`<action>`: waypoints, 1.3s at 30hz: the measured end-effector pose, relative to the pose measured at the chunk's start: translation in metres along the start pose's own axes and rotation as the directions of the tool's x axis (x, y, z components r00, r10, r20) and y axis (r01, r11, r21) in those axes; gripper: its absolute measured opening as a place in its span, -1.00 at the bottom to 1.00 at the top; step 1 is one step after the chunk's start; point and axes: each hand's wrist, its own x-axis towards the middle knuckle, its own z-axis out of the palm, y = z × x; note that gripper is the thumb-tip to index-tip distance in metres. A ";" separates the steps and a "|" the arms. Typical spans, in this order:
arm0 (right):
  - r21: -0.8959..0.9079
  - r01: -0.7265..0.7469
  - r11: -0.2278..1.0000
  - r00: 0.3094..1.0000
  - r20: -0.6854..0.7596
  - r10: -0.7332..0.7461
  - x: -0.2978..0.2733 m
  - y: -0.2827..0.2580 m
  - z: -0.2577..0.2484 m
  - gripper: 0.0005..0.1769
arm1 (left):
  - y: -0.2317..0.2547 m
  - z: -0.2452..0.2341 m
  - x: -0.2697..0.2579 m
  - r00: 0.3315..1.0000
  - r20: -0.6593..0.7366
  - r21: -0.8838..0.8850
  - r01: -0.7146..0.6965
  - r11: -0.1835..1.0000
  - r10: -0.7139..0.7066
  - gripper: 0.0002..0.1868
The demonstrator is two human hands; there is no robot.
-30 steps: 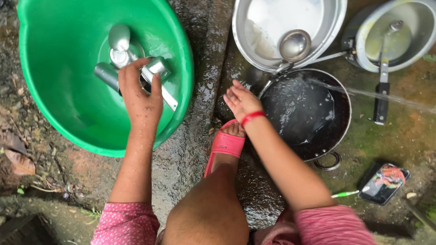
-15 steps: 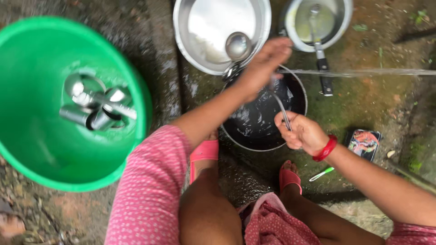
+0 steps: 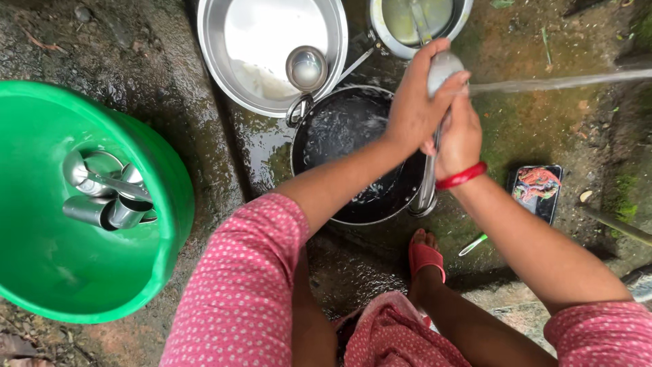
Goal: The person washes various metal dishes, including plates, bowls, a pot, and a pressure cooker, using water from a pipe and a scrubbing tool.
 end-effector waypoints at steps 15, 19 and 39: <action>-0.237 0.237 0.942 0.970 0.014 -0.241 0.023 0.024 -0.023 -0.56 | -0.026 0.024 0.017 0.954 0.025 -0.124 0.299 0.946 -0.298 -0.68; -0.398 0.191 0.897 0.975 -0.030 -0.221 0.037 0.013 -0.030 -0.71 | -0.030 0.019 0.000 0.989 0.122 -0.221 0.105 0.970 -0.079 -0.47; -0.319 0.273 0.908 0.961 0.125 -0.246 0.057 0.046 -0.024 -0.65 | 0.015 -0.013 0.000 0.976 0.205 -0.096 -0.050 0.994 0.069 -0.74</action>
